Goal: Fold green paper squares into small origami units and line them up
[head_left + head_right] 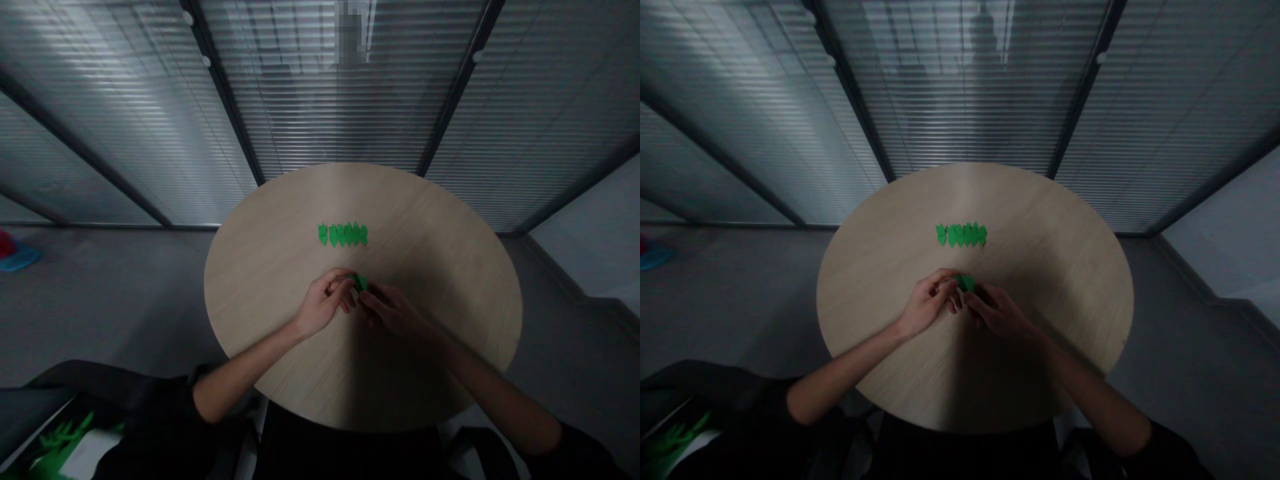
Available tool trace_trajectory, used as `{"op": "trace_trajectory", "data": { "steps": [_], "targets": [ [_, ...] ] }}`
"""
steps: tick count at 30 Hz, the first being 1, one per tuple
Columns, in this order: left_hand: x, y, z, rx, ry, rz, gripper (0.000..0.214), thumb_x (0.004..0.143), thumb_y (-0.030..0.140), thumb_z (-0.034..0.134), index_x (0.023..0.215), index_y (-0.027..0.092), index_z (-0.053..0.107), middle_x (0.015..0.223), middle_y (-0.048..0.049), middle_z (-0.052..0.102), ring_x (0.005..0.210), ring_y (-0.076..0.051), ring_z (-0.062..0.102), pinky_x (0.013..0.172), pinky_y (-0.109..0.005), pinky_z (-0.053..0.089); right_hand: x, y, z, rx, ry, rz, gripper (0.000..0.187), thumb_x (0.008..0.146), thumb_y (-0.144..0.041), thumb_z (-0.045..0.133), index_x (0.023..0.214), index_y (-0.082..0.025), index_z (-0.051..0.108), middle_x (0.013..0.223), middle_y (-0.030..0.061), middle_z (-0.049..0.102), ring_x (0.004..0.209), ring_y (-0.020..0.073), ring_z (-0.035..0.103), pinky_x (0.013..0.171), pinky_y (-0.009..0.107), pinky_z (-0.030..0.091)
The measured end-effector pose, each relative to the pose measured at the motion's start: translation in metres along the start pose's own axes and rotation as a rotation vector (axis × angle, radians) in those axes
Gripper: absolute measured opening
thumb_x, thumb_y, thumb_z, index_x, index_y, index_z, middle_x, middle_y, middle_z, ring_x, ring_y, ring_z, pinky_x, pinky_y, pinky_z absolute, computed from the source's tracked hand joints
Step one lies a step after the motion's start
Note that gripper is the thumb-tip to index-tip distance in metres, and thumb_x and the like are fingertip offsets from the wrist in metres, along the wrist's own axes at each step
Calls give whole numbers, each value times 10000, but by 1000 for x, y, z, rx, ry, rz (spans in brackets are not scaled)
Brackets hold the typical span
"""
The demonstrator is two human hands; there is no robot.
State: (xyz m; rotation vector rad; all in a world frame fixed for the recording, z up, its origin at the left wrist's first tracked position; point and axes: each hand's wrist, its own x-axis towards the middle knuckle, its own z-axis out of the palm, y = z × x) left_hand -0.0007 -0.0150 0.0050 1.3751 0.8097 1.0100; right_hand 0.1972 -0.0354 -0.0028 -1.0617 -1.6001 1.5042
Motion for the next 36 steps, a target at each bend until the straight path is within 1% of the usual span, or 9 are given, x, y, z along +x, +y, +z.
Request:
{"op": "trace_trajectory", "data": {
  "steps": [11,15,18,21,25,28,30,33,36],
  "targets": [
    [1,-6,0,-25,-15,-3,317,1005,424,640,1134,137,606,688,9,668,562,-121,681,512,-210,565,2,7,0,137,15,6,579,974,-747,518,844,-191,614,684,4,571,556,135,530,529,275,446],
    [-1,-10,0,6,-37,-34,292,986,385,667,1134,155,562,703,11,664,604,-129,687,537,-214,567,2,3,-1,125,7,10,630,971,-782,459,814,-193,620,678,16,581,555,142,518,534,284,439],
    [-3,-12,0,51,-75,-44,262,962,357,694,1072,161,560,714,9,657,595,-117,655,531,-209,545,1,2,-1,79,-8,-5,656,991,-772,410,768,-192,621,657,16,567,562,140,500,542,281,412],
    [-2,-12,0,116,-82,-42,238,960,368,692,972,165,567,698,8,648,570,-105,619,522,-207,514,1,4,-1,19,16,11,668,1002,-756,397,764,-182,641,655,22,576,569,138,494,549,280,387],
    [-1,-12,-1,113,-38,-26,285,941,404,710,862,172,563,653,22,616,552,-93,578,526,-205,481,1,8,-1,-74,63,2,636,1012,-722,415,756,-184,636,642,19,579,565,138,500,550,279,377],
    [-1,-11,-2,95,5,-20,309,907,401,747,828,174,554,591,54,549,516,-75,517,495,-189,402,1,5,-1,-128,92,-13,612,1010,-704,440,721,-192,606,605,9,560,547,135,501,544,279,375],
    [-1,-10,-2,70,25,-28,313,892,392,765,850,178,541,584,66,530,505,-72,502,488,-190,377,1,1,-2,-148,119,-23,604,1007,-698,452,702,-196,591,594,9,559,544,136,509,544,279,383],
    [0,-9,-1,20,36,-36,327,883,375,781,901,189,514,599,70,548,509,-78,528,498,-199,403,1,-3,-3,-150,143,-34,588,1007,-684,466,698,-199,590,596,11,571,548,137,529,539,275,400],
    [0,-9,0,-29,54,-20,347,881,365,794,938,197,495,602,81,543,504,-76,535,505,-201,432,0,-1,-3,-107,131,-23,510,968,-661,563,775,-195,636,626,4,596,547,134,549,526,261,420]
  ]
}}
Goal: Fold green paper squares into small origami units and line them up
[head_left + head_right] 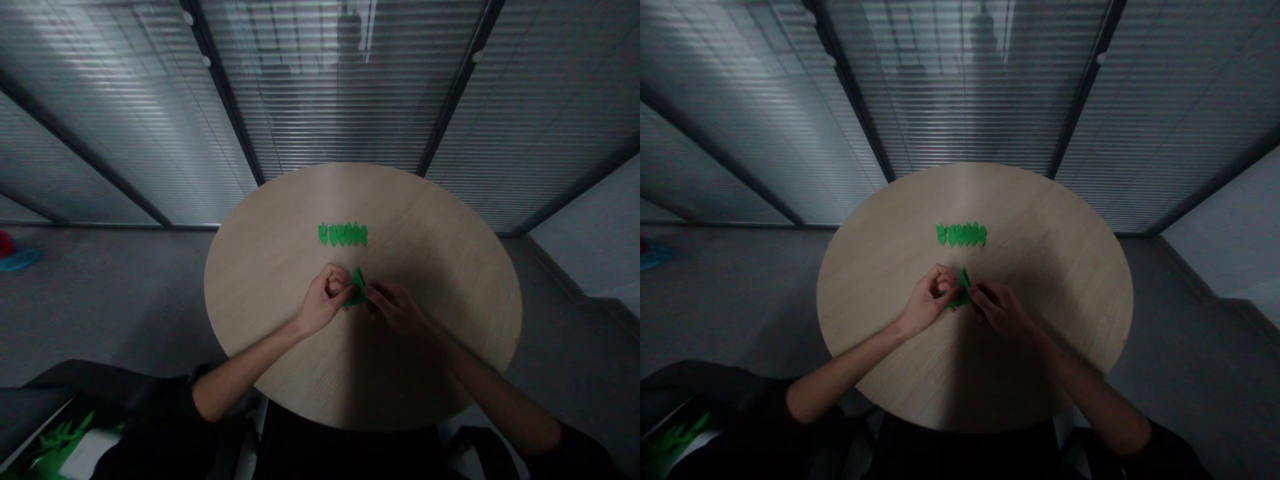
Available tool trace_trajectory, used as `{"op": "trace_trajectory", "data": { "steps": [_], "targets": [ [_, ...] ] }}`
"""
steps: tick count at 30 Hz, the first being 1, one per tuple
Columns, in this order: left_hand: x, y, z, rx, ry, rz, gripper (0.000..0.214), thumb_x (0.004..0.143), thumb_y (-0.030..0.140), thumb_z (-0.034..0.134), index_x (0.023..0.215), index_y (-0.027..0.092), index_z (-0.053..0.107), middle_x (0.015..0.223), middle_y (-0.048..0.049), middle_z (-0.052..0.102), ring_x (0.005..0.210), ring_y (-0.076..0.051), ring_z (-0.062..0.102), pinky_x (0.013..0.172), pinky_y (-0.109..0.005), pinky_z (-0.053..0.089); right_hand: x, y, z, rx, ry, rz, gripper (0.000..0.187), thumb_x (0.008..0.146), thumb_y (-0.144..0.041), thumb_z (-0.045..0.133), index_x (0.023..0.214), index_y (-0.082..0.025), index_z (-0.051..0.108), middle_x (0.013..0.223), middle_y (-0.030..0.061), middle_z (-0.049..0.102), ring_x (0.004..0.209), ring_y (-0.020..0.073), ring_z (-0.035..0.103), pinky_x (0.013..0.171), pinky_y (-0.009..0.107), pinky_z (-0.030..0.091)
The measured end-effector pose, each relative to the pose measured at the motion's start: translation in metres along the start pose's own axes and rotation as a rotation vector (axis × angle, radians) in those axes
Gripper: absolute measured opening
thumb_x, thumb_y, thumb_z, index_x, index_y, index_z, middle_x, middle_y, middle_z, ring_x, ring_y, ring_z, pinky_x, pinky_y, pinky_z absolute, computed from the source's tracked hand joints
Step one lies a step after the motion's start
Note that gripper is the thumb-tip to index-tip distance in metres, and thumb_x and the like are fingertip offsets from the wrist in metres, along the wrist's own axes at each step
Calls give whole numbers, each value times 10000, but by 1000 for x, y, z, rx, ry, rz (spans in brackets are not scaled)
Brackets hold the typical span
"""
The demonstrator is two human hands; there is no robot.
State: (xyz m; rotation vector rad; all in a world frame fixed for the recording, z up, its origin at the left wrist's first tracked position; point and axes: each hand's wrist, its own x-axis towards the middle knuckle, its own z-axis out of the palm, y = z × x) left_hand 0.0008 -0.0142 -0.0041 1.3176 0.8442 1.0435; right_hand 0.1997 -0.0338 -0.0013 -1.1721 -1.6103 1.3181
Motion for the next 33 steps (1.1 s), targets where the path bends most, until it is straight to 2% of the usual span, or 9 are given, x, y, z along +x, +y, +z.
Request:
{"op": "trace_trajectory", "data": {
  "steps": [3,8,11,17,21,24,27,30,33],
  "targets": [
    [1,0,1,-40,9,7,354,889,366,794,970,200,492,607,93,527,499,-69,529,500,-192,447,1,4,1,43,9,15,444,920,-634,648,870,-193,667,655,-5,614,539,131,559,515,253,436],
    [1,1,2,-73,19,16,344,896,394,787,988,192,525,663,80,534,520,-66,531,475,-172,481,3,4,1,35,121,6,435,917,-616,643,780,-204,627,601,-20,577,498,123,538,498,252,437],
    [1,2,2,-77,8,5,334,908,391,768,1027,192,528,712,61,570,542,-79,566,471,-187,532,4,0,1,34,144,-3,438,917,-617,638,774,-204,620,593,-24,569,488,120,531,489,249,435],
    [-3,5,2,-41,-30,6,288,930,308,738,1043,200,497,729,50,615,576,-100,662,473,-172,525,5,-1,-1,32,189,-10,463,930,-647,619,785,-207,623,588,-13,589,506,131,557,495,253,452],
    [-6,3,3,-13,-54,-8,340,909,281,755,1080,210,470,778,38,640,614,-119,698,502,-185,543,6,1,-3,52,212,-4,455,915,-649,638,799,-209,631,598,-3,609,516,141,573,497,264,466],
    [-7,-1,1,27,-53,41,373,907,271,760,1122,218,460,816,32,644,629,-109,684,524,-183,533,7,1,-5,39,198,-3,456,909,-654,647,805,-210,634,601,-2,617,525,144,581,511,267,479],
    [-7,-3,-1,78,-50,117,395,923,259,742,1194,223,457,943,1,652,678,-95,673,562,-183,533,7,1,-5,28,178,-7,460,914,-652,644,801,-207,638,603,-2,615,526,142,582,511,265,474],
    [-7,-1,-1,117,-36,149,505,902,229,754,1300,238,443,1076,-28,633,710,-87,665,577,-182,529,7,1,-5,23,174,-6,457,918,-645,643,800,-203,643,611,1,615,533,145,585,515,267,475],
    [-7,2,-2,155,-31,144,582,879,214,765,1369,240,453,1026,-17,633,684,-88,645,554,-178,498,7,2,-4,23,166,3,450,916,-636,642,809,-199,653,613,2,610,535,147,577,515,271,470]
  ]
}}
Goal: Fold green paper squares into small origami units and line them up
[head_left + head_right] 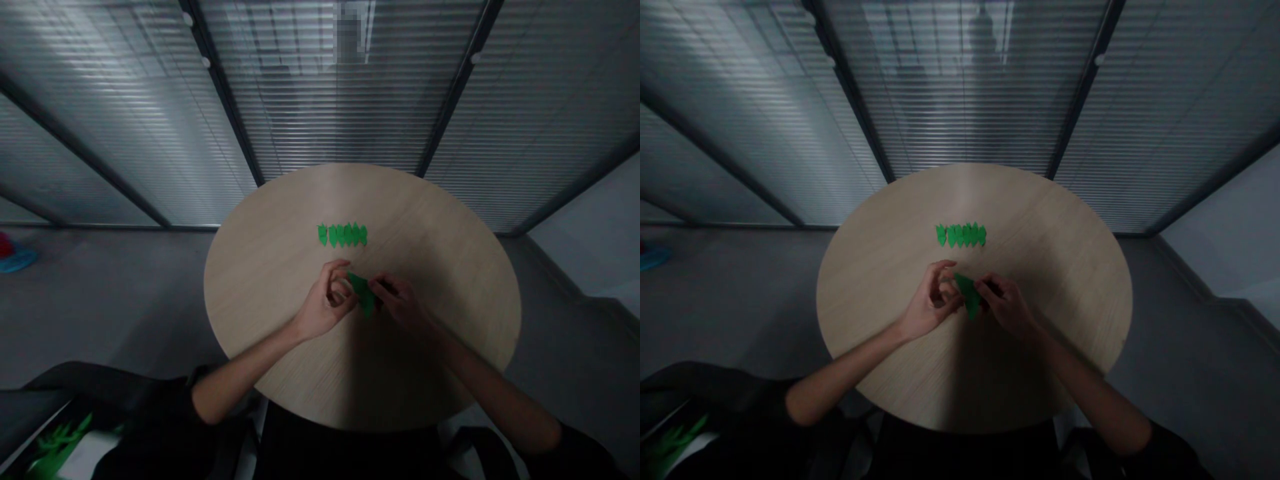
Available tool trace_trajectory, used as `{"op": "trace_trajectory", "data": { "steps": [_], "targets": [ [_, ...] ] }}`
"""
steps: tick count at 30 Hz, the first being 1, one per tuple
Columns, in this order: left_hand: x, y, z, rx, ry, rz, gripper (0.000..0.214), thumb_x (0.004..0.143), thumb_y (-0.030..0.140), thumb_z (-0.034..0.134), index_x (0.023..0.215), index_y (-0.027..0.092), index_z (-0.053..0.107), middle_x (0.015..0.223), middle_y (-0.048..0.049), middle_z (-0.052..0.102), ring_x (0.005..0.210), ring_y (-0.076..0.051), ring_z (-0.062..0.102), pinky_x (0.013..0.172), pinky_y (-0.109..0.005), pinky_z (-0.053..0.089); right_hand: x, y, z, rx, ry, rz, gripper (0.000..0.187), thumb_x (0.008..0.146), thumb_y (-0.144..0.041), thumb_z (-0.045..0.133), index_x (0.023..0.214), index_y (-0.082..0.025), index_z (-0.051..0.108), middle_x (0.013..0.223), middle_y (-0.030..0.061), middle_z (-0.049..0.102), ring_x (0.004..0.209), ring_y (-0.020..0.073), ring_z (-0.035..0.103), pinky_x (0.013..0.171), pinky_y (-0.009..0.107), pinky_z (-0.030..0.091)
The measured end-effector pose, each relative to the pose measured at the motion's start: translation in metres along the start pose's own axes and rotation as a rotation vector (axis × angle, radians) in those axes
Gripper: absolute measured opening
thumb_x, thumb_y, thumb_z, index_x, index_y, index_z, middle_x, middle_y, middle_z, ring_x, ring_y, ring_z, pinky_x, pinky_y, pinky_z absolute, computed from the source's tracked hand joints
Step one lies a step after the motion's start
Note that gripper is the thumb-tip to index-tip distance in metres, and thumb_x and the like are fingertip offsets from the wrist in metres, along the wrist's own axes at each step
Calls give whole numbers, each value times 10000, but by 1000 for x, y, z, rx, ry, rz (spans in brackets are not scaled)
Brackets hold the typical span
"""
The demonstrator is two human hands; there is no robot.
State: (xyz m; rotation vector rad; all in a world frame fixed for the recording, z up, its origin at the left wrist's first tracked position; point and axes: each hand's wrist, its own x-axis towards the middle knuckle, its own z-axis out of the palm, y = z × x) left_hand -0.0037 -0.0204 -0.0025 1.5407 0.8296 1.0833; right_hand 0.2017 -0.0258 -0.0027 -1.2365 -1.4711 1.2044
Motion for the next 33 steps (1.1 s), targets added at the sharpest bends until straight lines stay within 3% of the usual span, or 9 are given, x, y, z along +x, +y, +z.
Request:
{"op": "trace_trajectory", "data": {
  "steps": [4,12,18,23,29,33],
  "targets": [
    [0,1,-1,66,-70,-40,411,894,252,757,1247,187,557,753,27,636,593,-103,617,517,-182,459,2,3,-1,1,12,2,434,908,-619,643,817,-195,663,672,16,618,592,156,583,550,279,487],
    [-1,-3,0,-7,-88,-95,223,979,341,675,1085,163,593,707,-16,699,576,-126,676,516,-213,541,3,5,-3,8,-8,18,370,904,-572,671,863,-204,678,762,35,659,674,172,609,598,289,510],
    [3,-5,2,-113,-8,-105,253,991,407,671,1007,193,536,640,23,670,538,-115,671,513,-211,567,-1,4,-1,104,-69,38,402,897,-526,703,1141,-211,648,820,23,698,701,174,659,631,298,535],
    [4,-6,-1,-121,30,-91,200,996,372,635,1018,195,543,673,21,649,568,-124,679,535,-229,587,-3,2,0,167,-74,42,411,879,-473,742,1176,-228,596,867,18,712,713,165,673,633,291,562],
    [2,1,-3,212,-49,75,184,880,199,690,1060,160,684,1001,-67,656,692,-105,617,563,-208,519,1,5,-3,124,-11,-14,299,904,-489,693,1041,-226,646,803,2,653,654,151,629,591,288,560],
    [3,2,-3,217,-42,74,141,913,218,677,1042,168,699,996,-62,647,740,-123,628,596,-214,520,0,4,-4,93,-32,3,289,916,-478,682,1034,-215,697,864,35,695,689,160,654,597,290,567]
  ]
}}
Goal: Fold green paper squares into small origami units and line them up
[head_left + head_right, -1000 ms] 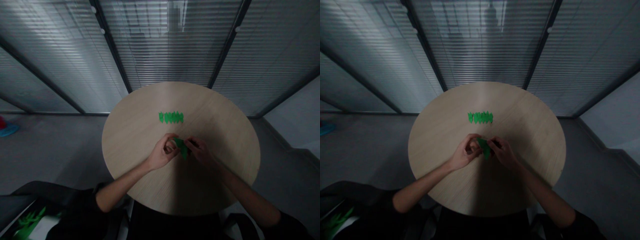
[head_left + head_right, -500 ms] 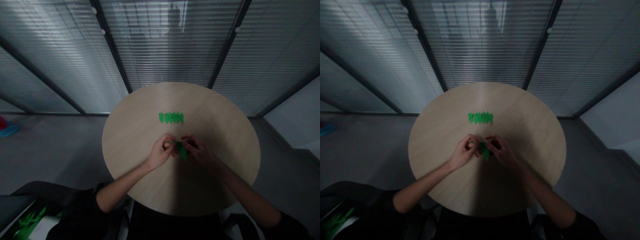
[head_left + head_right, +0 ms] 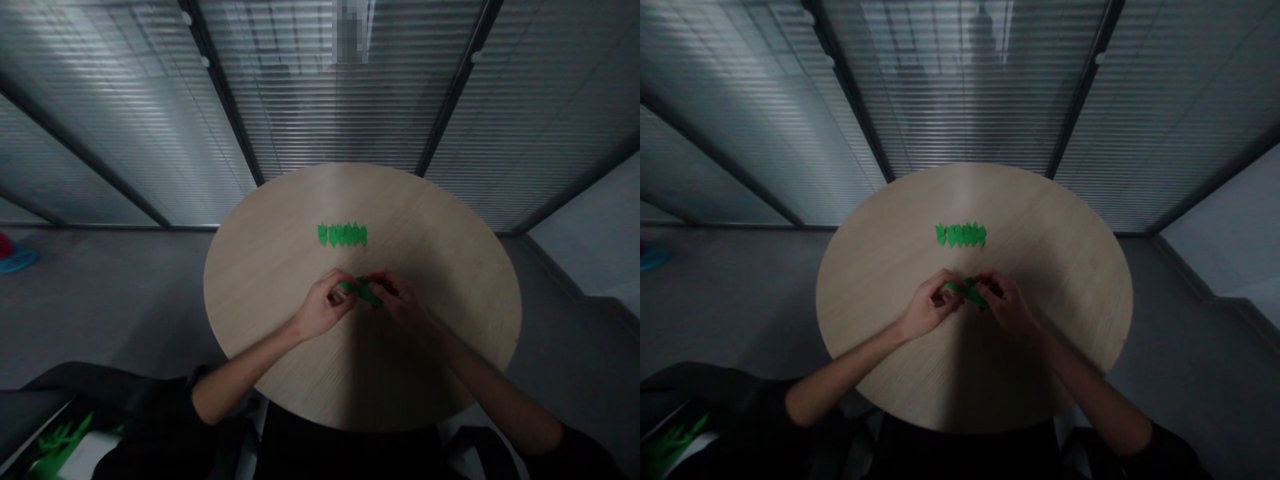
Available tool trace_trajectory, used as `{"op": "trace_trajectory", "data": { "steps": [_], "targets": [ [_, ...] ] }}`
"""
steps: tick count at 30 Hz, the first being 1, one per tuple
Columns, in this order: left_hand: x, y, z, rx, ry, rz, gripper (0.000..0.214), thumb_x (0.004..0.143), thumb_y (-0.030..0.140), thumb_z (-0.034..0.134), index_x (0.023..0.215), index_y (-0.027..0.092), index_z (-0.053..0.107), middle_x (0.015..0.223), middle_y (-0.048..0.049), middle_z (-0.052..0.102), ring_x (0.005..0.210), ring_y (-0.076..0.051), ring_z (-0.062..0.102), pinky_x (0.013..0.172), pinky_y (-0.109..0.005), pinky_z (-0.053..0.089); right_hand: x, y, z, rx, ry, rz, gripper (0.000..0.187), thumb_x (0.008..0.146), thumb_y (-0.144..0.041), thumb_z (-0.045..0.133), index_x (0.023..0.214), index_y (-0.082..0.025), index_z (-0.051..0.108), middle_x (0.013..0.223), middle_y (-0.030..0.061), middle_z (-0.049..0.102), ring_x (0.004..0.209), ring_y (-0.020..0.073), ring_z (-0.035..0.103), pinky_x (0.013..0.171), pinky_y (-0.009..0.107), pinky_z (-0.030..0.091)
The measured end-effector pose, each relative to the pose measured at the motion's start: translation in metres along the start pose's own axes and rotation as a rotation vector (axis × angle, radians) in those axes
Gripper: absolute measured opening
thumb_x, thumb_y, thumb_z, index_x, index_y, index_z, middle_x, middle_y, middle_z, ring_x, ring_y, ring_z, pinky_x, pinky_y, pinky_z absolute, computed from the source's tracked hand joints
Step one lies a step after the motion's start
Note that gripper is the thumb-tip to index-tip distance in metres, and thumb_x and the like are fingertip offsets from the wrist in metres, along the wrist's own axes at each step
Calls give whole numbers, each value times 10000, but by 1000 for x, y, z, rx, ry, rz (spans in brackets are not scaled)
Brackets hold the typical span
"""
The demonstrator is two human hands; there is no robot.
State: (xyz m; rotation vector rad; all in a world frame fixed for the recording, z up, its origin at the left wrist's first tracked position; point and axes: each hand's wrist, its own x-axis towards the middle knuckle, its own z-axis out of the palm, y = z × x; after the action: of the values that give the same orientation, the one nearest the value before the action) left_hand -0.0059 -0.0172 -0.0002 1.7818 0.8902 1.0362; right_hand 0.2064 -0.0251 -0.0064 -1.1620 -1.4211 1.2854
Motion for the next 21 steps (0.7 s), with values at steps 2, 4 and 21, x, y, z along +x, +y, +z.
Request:
{"op": "trace_trajectory", "data": {
  "steps": [2,4,21],
  "targets": [
    [0,-2,1,-28,7,-28,134,933,257,683,1033,170,698,970,-55,643,699,-118,624,576,-215,517,-1,-1,1,0,-11,-2,287,924,-471,674,1051,-215,710,891,47,718,708,166,670,612,297,579],
    [0,-4,1,-52,18,-48,147,942,293,694,1022,170,697,947,-53,643,675,-118,624,560,-216,518,-1,-1,1,9,-15,-11,287,926,-460,674,1063,-211,715,912,55,732,718,168,681,631,305,592],
    [0,-5,2,-96,59,-61,222,986,381,676,956,161,670,844,-38,642,609,-108,645,513,-218,516,-8,-4,5,-77,-59,-41,327,859,-426,782,1092,-209,708,909,51,747,744,170,697,683,306,581]
  ]
}}
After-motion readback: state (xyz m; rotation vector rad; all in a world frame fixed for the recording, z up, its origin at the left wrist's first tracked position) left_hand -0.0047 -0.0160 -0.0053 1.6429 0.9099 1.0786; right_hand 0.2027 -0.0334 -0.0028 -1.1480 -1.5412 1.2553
